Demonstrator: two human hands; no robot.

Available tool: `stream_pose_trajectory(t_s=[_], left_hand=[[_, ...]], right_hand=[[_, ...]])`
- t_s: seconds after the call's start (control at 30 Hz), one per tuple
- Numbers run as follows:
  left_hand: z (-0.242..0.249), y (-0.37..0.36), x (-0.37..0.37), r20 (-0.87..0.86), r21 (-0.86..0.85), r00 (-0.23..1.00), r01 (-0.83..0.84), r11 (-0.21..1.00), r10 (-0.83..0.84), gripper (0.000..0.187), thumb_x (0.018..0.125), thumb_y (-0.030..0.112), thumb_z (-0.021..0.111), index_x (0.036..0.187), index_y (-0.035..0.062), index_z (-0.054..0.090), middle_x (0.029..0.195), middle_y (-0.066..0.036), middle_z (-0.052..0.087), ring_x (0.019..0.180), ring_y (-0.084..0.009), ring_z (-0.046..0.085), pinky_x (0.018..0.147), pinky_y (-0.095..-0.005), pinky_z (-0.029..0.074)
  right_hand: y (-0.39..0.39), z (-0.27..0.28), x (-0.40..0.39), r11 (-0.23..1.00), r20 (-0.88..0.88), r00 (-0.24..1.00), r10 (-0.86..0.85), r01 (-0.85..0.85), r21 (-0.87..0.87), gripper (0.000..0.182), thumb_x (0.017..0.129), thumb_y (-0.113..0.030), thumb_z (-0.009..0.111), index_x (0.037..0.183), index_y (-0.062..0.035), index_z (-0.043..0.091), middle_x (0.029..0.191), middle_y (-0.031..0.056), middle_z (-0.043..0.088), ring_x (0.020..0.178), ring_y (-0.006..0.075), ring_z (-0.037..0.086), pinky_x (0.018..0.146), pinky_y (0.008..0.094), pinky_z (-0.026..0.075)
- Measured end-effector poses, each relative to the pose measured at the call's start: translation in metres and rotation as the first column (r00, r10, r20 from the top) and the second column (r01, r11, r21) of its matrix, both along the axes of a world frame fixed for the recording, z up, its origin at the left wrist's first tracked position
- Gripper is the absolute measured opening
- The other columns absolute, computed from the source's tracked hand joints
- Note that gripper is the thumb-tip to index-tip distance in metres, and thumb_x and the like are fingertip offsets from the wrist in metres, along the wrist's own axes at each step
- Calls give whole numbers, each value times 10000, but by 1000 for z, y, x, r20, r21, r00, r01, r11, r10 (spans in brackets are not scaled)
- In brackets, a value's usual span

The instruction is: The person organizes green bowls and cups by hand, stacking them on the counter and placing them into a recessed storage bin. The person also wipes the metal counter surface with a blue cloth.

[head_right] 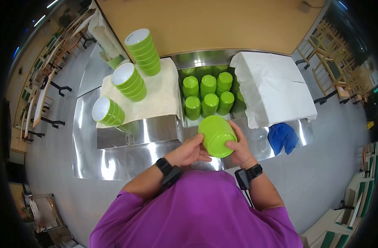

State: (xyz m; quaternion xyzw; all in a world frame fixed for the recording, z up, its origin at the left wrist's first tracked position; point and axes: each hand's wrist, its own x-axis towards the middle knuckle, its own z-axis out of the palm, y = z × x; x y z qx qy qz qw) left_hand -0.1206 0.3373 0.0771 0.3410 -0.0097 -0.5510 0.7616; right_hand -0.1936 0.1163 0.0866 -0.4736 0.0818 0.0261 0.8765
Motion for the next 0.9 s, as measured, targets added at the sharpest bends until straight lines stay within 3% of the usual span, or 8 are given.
stream_pose_trajectory(t_s=[0.13,0.2,0.27,0.33,0.47,0.57,0.63,0.9], left_hand=[[-61,6,7,422,452,906,-178,874,-34,457,966,435,627,1255,87,567,1150,-86,626,952,-205,640,827,-349,536],[-84,36,-8,758,592,607,-484,645,-239,320,862,371,729,866,58,663,799,-59,674,755,-186,650,705,-334,524],[-94,69,-24,722,641,668,-550,535,-178,332,786,335,791,810,36,650,726,-91,657,706,-209,650,675,-339,526],[-99,100,-50,812,583,544,-732,353,-213,279,786,295,777,821,43,660,752,-117,670,703,-263,659,665,-370,534],[-129,168,-76,720,468,540,-841,-271,-436,376,769,286,773,1014,26,656,1178,-207,629,1109,-366,587,924,-433,475],[-129,180,-64,674,416,663,-706,-574,-327,638,769,391,758,1248,14,569,1383,-247,479,1317,-415,409,1083,-491,324],[-119,164,-47,587,480,754,-618,-623,-296,725,801,444,699,1327,-13,500,1451,-284,384,1367,-435,328,1118,-531,249],[-130,149,-36,446,463,819,-556,-690,-361,784,810,480,617,1333,-57,386,1495,-342,276,1416,-479,185,1144,-580,105]], right_hand=[[-34,-21,25,997,-142,990,-8,19,72,736,833,-293,749,1440,-71,398,1345,117,551,1247,266,544,1045,430,442],[-44,-22,51,999,-262,965,-13,26,46,609,875,-326,710,1378,-100,452,1295,98,577,1188,253,572,1003,437,464],[-48,-28,83,999,-397,917,-49,42,-26,506,903,-360,681,1312,-130,493,1246,80,594,1112,239,598,960,442,479],[-43,-39,120,999,-442,896,-32,18,-34,506,884,-407,697,1276,-150,505,1177,60,602,997,222,603,893,432,487],[-20,-80,193,990,-486,874,2,-69,-120,587,828,-461,744,1263,-148,504,1192,55,584,1003,234,596,835,436,500],[-1,-135,236,975,-521,853,-30,-90,-203,952,746,-480,810,1456,-60,335,1371,161,483,1089,321,586,811,483,509],[11,-161,254,971,-558,828,-54,-87,-223,1200,700,-487,842,1541,12,146,1448,239,409,1159,370,553,832,512,499],[43,-219,283,978,-632,765,-122,-15,-207,1143,708,-487,837,1522,-1,200,1446,223,392,1250,363,467,867,524,480]])
